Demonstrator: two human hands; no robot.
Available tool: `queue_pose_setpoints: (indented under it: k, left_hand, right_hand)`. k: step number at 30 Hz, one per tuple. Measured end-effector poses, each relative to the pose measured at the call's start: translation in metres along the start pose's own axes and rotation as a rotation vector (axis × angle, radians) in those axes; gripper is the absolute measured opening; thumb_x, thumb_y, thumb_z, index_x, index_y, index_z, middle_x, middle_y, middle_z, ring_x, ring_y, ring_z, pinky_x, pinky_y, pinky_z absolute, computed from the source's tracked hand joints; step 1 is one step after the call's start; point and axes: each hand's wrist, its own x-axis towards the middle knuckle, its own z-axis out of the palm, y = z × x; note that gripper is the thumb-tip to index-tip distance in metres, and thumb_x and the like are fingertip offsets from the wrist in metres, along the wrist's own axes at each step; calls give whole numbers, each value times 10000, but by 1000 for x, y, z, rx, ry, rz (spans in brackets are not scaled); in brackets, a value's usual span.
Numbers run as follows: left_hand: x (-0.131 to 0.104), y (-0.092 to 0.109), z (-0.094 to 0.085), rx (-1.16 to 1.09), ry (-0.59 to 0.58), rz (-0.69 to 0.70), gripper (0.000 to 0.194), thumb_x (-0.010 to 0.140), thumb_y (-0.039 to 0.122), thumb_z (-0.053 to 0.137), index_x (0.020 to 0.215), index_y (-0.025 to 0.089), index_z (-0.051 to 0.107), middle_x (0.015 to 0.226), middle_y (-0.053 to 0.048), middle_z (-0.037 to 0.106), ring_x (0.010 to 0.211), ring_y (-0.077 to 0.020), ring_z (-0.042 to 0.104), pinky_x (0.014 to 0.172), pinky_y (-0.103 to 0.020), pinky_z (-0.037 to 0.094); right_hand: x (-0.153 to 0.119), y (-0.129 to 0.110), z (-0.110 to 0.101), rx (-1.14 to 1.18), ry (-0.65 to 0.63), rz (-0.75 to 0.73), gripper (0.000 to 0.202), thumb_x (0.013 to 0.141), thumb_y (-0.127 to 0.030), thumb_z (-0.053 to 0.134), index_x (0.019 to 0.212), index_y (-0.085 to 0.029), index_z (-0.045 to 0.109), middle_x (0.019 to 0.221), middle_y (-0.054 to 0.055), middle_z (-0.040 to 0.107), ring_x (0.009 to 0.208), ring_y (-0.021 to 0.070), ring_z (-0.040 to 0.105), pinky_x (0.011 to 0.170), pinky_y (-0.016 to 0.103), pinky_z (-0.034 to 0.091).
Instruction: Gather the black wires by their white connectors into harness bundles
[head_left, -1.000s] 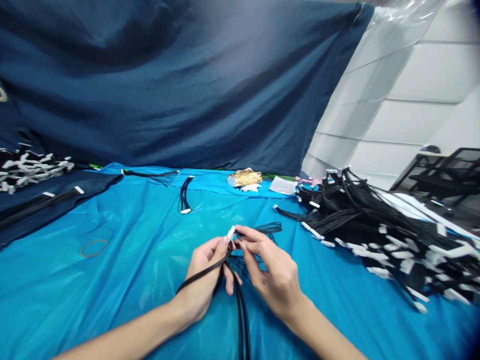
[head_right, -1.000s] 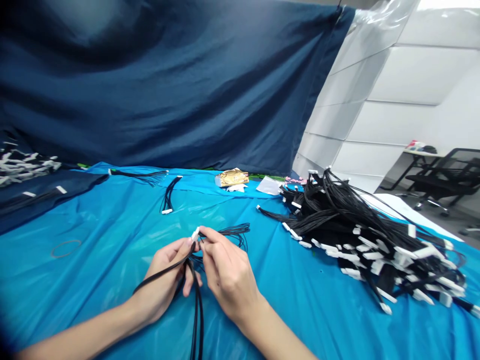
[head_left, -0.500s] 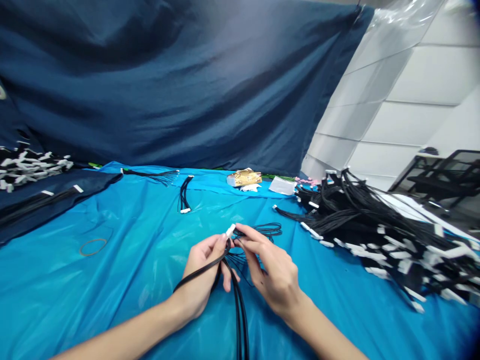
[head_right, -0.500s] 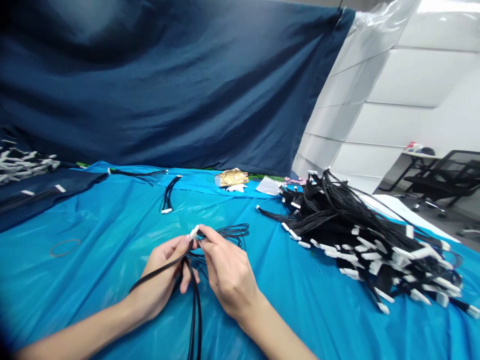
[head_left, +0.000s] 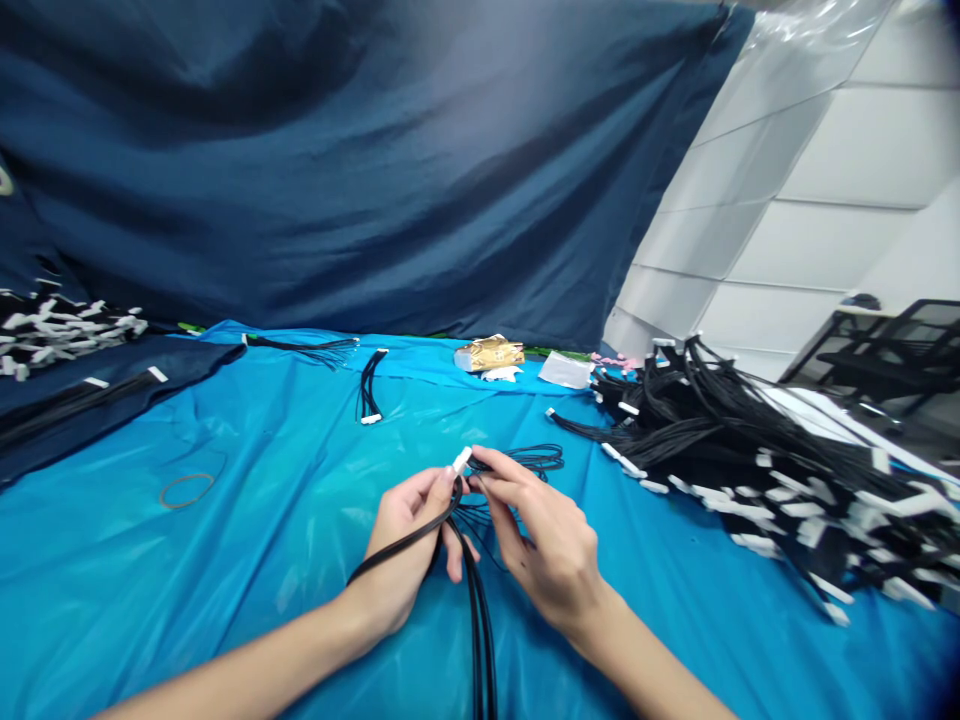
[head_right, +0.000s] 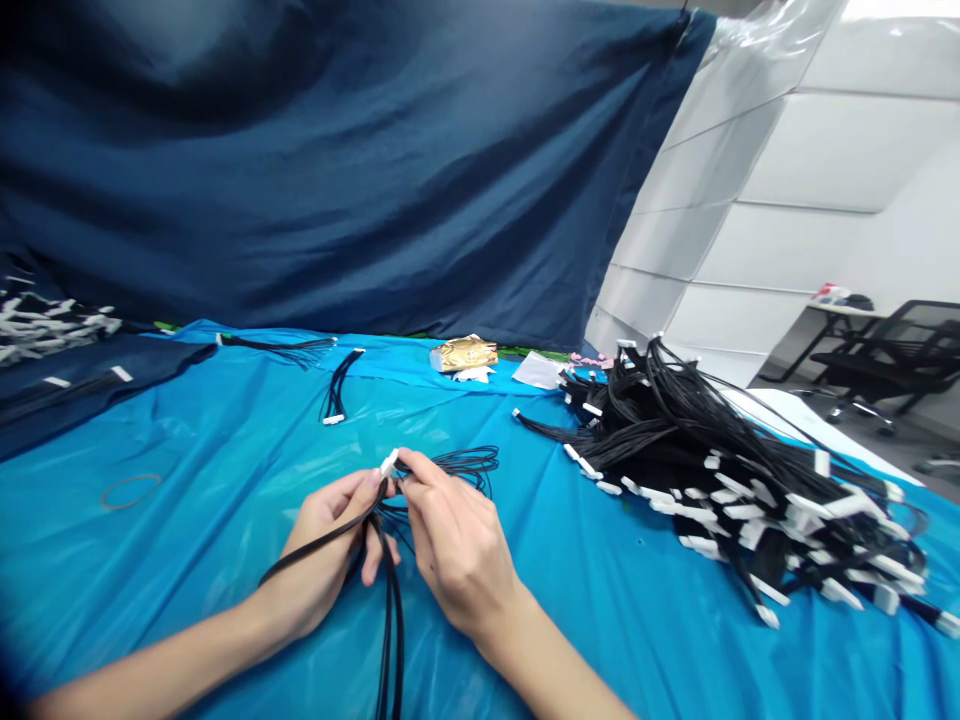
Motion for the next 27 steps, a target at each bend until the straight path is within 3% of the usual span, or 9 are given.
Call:
queue_pose_setpoints:
  k: [17,27]
  left_hand:
    - [-1,2,2,90,21,14,312,798,424,448,833,124,522,317,56,473,339,-118,504,472,-213,427]
    - [-1,2,2,102,24,16,297,793,437,450,757,146,496,325,53,478,324,-107,488,453,-204,407]
  right_hand:
    - [2,1,-6,-176,-59,-161,193,837,-56,426,1005,-47,521,1082,198,594,945,205,600,631,274,463]
    - [5,-1,-4,-238,-54,-155,97,831,-76,463,883,-89,543,1066,173,610,836,191,629,610,273,459]
